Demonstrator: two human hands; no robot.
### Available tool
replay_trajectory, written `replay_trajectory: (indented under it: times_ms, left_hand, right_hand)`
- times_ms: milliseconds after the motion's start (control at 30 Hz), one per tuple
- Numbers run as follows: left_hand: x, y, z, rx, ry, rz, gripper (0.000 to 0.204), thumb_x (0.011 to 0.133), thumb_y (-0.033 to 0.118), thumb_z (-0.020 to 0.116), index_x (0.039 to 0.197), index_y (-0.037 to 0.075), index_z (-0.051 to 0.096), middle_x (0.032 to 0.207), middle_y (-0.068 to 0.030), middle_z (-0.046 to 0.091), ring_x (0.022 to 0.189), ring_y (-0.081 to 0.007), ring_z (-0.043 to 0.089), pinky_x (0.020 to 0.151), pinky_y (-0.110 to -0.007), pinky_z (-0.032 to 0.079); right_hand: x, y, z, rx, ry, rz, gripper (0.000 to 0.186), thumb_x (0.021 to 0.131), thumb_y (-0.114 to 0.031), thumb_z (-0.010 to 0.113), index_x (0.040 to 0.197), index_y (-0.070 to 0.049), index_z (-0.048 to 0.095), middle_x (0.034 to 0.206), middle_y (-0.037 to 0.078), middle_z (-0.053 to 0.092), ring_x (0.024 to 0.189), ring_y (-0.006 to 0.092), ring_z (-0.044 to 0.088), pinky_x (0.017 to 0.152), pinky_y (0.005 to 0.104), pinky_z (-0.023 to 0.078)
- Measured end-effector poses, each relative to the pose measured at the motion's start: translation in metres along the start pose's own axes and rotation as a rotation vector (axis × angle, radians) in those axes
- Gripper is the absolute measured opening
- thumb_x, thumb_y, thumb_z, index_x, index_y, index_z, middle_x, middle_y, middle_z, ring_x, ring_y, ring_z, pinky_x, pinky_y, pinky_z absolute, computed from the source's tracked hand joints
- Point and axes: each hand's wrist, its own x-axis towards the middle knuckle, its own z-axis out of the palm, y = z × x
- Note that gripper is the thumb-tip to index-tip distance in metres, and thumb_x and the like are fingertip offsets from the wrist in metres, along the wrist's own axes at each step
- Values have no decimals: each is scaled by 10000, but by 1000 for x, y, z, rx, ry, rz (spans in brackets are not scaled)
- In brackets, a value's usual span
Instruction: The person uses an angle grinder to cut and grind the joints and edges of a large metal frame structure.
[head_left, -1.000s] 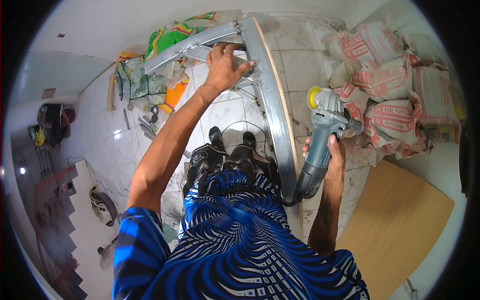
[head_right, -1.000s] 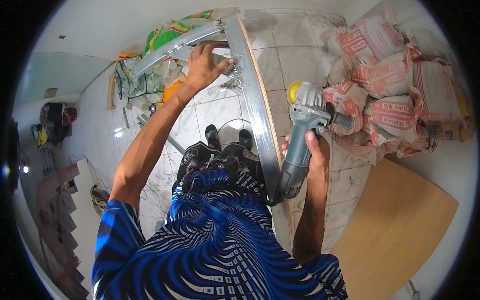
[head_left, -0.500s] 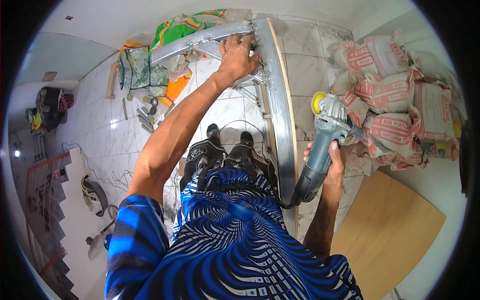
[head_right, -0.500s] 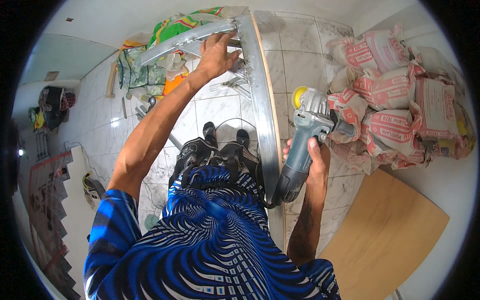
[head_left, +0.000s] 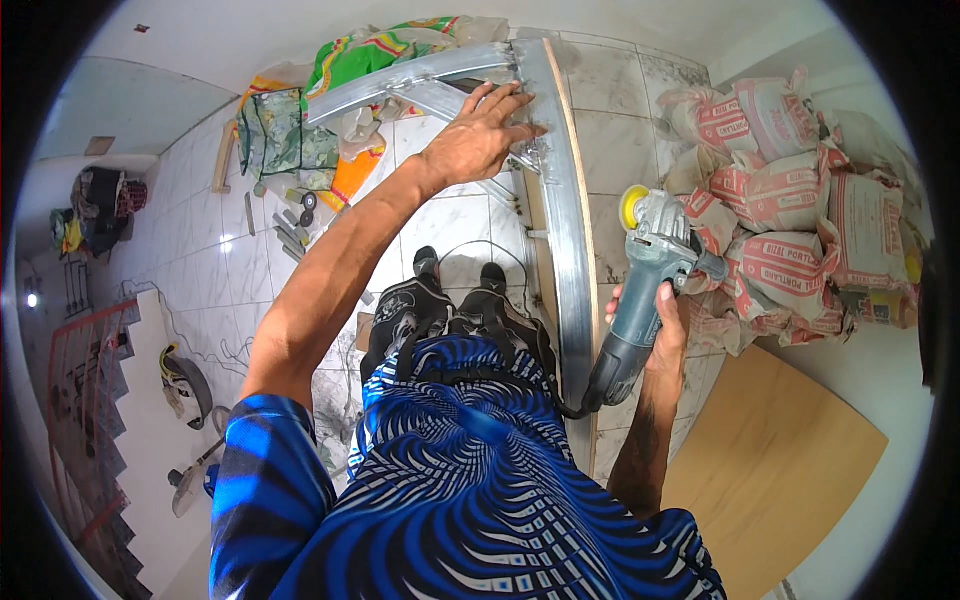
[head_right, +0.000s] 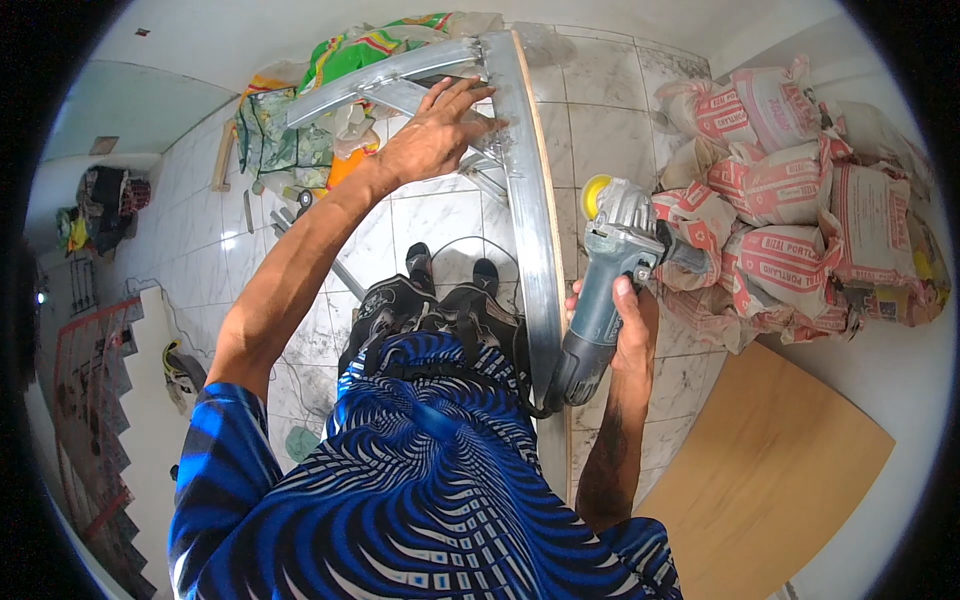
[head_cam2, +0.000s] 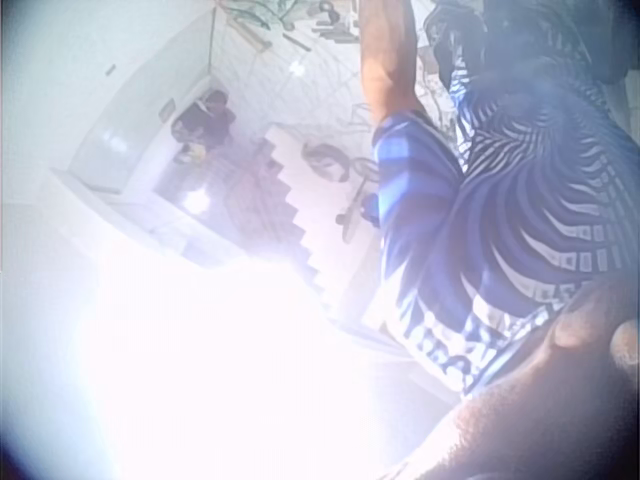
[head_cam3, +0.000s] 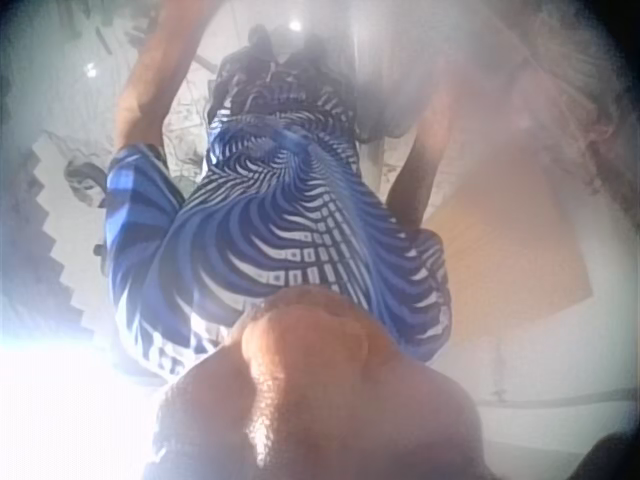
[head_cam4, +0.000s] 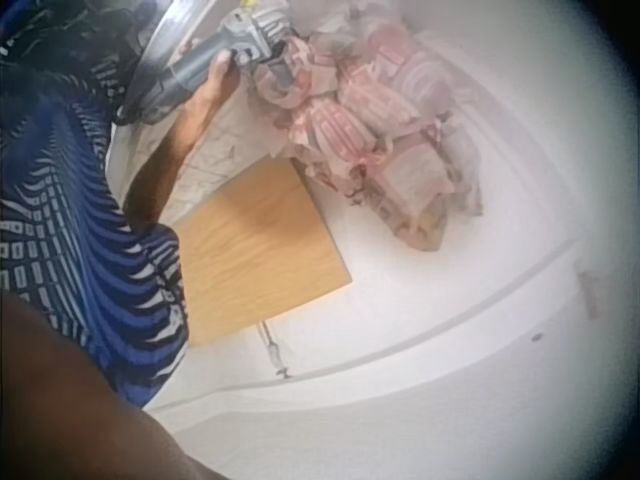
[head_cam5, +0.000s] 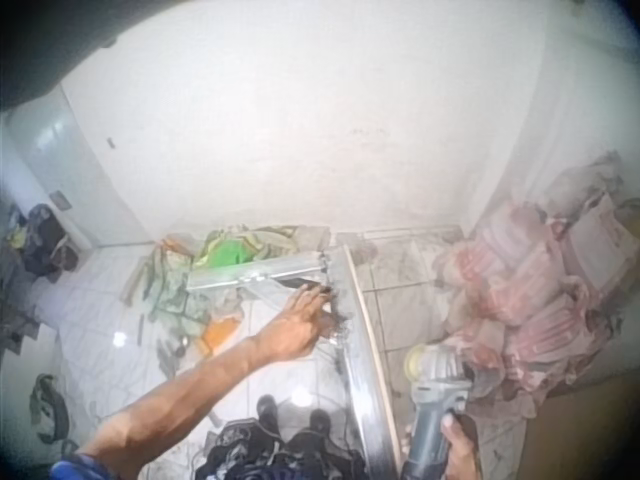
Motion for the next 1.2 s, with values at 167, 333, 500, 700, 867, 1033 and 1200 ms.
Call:
replay_trajectory:
  times_ms: [167,333,500,700,867,1033,1200]
  left_hand:
    - [-1,4,2,-21,-32,30,502,781,24,606,1213,263,699,1511,-115,390,1472,-299,249,1220,-524,160]
    - [-13,13,-7,-148,125,-116,359,815,40,605,1142,150,704,1399,-148,498,1389,-308,383,1166,-511,259]
    - [-38,105,-10,-1163,158,-693,416,947,309,620,1219,-5,590,1270,-142,576,1165,-252,574,957,-402,478]
    - [-16,196,-21,-1800,-279,-813,1076,833,649,676,1457,-89,202,1298,-274,500,1219,-308,537,868,-378,544]
    - [7,210,18,-1829,300,-720,1021,840,437,784,1381,-188,185,1261,-245,507,1203,-252,526,954,-329,497]
    - [6,207,37,-1983,349,-718,950,864,394,773,1376,-176,212,1236,-206,523,1162,-209,539,980,-308,468]
    - [-3,211,29,-1933,406,-754,905,872,390,766,1368,-155,240,1211,-187,535,1129,-181,540,949,-296,477]
  right_hand:
    - [1,-5,4,-28,-7,-18,606,933,-485,602,1211,48,530,970,193,660,815,263,701,667,364,608]
    - [7,-13,-1,-48,-59,21,649,971,-530,502,1252,55,507,1011,225,656,829,305,695,706,408,603]
    - [21,-26,6,-83,-141,57,654,980,-532,476,1269,53,508,1011,236,666,822,307,700,722,404,602]
    - [55,-42,30,-238,-137,38,517,984,-427,526,1195,41,590,995,166,695,857,225,697,773,331,562]
    - [73,-55,60,-475,22,42,497,959,-448,588,1137,12,647,997,117,685,895,201,663,822,315,517]
    - [85,-58,65,-683,-3,30,515,957,-459,588,1120,26,646,1009,132,667,904,204,633,810,322,494]
    - [94,-47,54,-745,-69,7,566,959,-496,561,1118,42,636,996,142,662,915,223,616,825,341,472]
